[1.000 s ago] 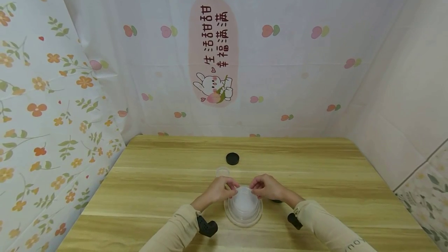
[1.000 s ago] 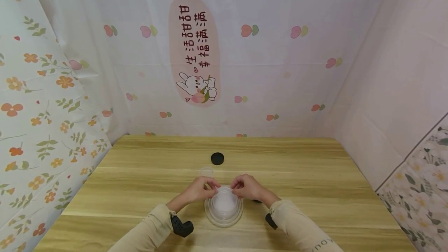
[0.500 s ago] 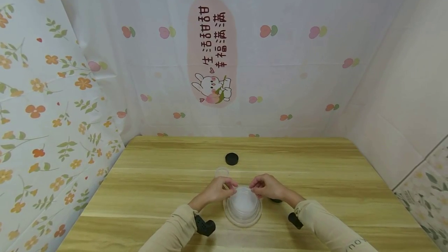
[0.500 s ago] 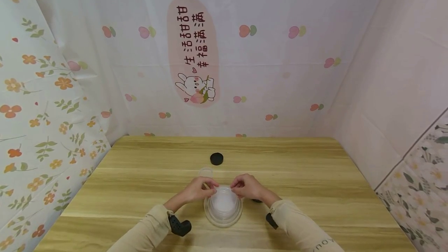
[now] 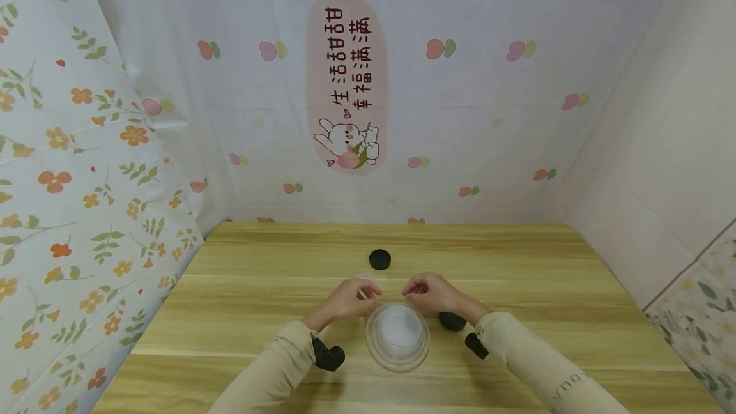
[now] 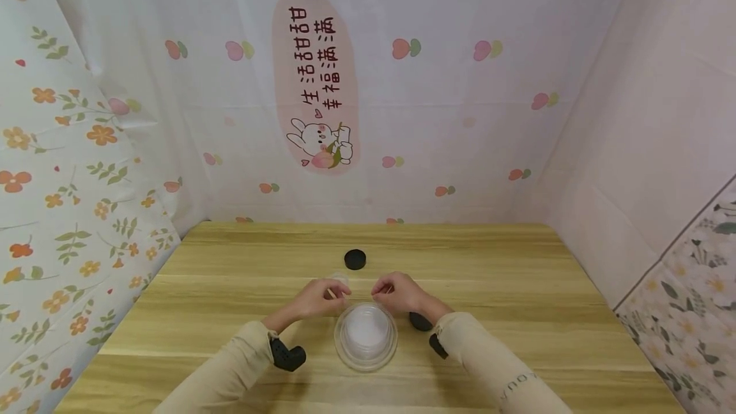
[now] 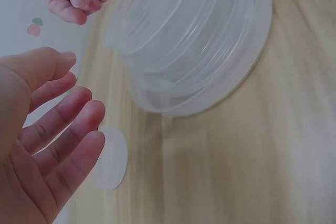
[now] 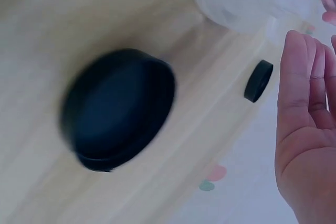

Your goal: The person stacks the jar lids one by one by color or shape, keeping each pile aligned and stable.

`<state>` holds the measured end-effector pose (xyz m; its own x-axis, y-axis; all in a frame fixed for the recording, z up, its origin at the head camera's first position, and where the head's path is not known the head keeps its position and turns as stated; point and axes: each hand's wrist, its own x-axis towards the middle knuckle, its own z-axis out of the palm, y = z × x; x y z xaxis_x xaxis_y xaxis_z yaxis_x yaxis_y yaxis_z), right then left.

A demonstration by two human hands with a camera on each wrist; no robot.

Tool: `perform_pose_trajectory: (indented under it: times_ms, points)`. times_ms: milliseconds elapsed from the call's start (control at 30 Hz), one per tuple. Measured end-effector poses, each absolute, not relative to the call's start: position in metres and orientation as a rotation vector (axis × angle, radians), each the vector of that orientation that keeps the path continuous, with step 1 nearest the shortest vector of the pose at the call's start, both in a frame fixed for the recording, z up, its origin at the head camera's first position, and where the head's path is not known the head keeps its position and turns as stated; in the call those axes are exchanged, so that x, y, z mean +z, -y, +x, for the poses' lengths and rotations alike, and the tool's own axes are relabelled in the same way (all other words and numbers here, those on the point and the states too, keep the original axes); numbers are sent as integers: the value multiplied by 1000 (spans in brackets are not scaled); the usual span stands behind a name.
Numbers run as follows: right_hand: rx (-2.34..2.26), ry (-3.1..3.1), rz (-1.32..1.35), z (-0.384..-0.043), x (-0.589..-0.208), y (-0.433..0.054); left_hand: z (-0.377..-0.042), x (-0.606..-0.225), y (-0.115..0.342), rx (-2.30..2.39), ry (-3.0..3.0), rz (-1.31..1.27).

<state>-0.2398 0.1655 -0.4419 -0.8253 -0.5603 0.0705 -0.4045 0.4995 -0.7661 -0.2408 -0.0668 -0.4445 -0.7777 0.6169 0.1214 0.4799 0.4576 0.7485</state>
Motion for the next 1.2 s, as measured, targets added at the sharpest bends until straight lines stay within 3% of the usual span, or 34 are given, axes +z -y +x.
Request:
perform_pose_trajectory:
  times_ms: [533, 767, 1200]
  points:
    - [-1284, -2518, -711, -278, -440, -129, -262, -438, 80, 1339, -2574, 727]
    - [-1308, -2555, -671, -288, -452, -118, -267, -455, 83, 1439, -2607, 638]
    - [-1327, -2576, -550, -291, -472, -106, -266, -483, 82, 1703, -2634, 230]
